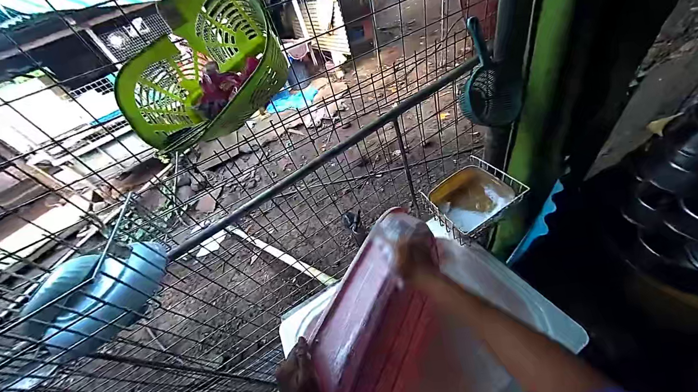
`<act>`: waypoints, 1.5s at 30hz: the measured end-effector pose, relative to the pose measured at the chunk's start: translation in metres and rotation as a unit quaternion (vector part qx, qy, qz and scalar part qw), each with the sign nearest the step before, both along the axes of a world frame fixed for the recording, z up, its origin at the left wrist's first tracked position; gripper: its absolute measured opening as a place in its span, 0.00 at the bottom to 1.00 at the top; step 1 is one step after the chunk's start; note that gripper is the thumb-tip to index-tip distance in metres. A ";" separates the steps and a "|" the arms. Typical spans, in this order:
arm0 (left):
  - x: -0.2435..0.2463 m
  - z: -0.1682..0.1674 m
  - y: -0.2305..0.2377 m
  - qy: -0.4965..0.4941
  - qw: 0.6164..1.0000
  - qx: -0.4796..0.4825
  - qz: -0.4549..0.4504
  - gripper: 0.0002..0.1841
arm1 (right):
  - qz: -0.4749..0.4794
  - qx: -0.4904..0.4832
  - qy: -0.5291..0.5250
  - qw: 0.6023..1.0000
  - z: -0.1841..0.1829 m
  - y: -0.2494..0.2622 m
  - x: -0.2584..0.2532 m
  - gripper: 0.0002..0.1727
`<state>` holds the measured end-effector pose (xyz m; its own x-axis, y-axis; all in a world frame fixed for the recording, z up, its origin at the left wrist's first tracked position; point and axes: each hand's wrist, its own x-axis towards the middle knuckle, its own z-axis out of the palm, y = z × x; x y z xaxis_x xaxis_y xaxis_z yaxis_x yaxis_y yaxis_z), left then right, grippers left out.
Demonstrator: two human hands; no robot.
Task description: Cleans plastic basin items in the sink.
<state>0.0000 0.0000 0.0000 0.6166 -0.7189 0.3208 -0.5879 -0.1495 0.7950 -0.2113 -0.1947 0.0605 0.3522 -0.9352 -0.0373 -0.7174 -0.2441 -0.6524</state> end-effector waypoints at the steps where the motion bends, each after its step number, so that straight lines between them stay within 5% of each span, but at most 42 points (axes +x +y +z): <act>1: -0.004 0.001 0.001 -0.009 1.000 0.004 0.005 0.27 | -0.016 0.022 0.033 0.999 0.009 -0.026 -0.006 0.29; 4: -0.014 0.007 0.003 -0.011 0.999 0.030 0.010 0.28 | 0.009 0.046 0.090 0.995 0.027 -0.026 -0.002 0.31; 8: -0.028 0.009 0.009 -0.016 0.999 0.046 -0.013 0.30 | 0.240 -0.057 0.057 0.968 0.013 0.114 0.039 0.26; 10: -0.034 0.011 0.017 -0.016 0.998 0.047 -0.039 0.29 | 0.304 -0.150 0.000 0.941 -0.012 0.145 0.048 0.25; 12: -0.036 0.008 0.023 -0.039 0.998 0.036 -0.042 0.26 | 0.273 -0.184 0.011 0.944 -0.021 0.115 0.037 0.21; 15: -0.031 0.000 0.036 -0.043 0.998 0.009 -0.033 0.21 | 0.183 -0.111 0.049 0.976 -0.004 -0.002 -0.015 0.24; 17: -0.027 -0.006 0.046 -0.026 0.999 -0.020 -0.026 0.18 | 0.178 0.022 -0.040 0.983 -0.008 -0.070 -0.050 0.22; 20: -0.010 -0.018 0.065 0.040 0.995 -0.080 -0.039 0.16 | 0.101 0.123 -0.171 0.972 -0.033 -0.086 -0.073 0.22; 23: 0.010 -0.014 0.075 0.018 0.997 -0.040 -0.058 0.22 | 0.122 0.087 -0.123 0.981 0.031 -0.055 -0.056 0.21; 26: -0.012 0.032 0.062 -0.006 0.996 0.013 -0.093 0.30 | 0.268 -0.079 -0.070 0.957 0.109 0.005 -0.017 0.20; 29: -0.059 0.084 0.037 0.223 0.970 -0.059 -0.075 0.24 | 0.391 -0.145 0.025 0.909 0.128 0.080 0.037 0.22; 32: -0.064 0.077 0.025 0.249 0.960 -0.110 -0.070 0.17 | 0.413 -0.142 0.076 0.897 0.104 0.093 0.060 0.20; 35: -0.044 0.064 0.026 0.113 0.990 -0.059 -0.057 0.17 | 0.245 -0.139 -0.015 0.959 0.084 0.017 0.033 0.21; 38: -0.013 0.073 0.013 0.166 0.978 0.022 -0.124 0.21 | 0.115 0.002 0.042 0.992 0.095 -0.045 0.026 0.26; 42: 0.013 0.092 -0.028 0.236 0.961 -0.018 -0.140 0.20 | 0.138 -0.090 -0.182 0.969 0.054 0.075 0.049 0.19; 45: 0.016 0.075 -0.045 0.231 0.966 -0.071 -0.095 0.15 | 0.173 -0.371 -0.209 0.888 -0.028 0.140 0.092 0.15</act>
<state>0.0159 -0.0453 0.0747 0.5782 -0.8027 0.1461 -0.1714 0.0556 0.9836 -0.1188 -0.0544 0.0328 0.4609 -0.4812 0.7457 -0.2489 -0.8766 -0.4118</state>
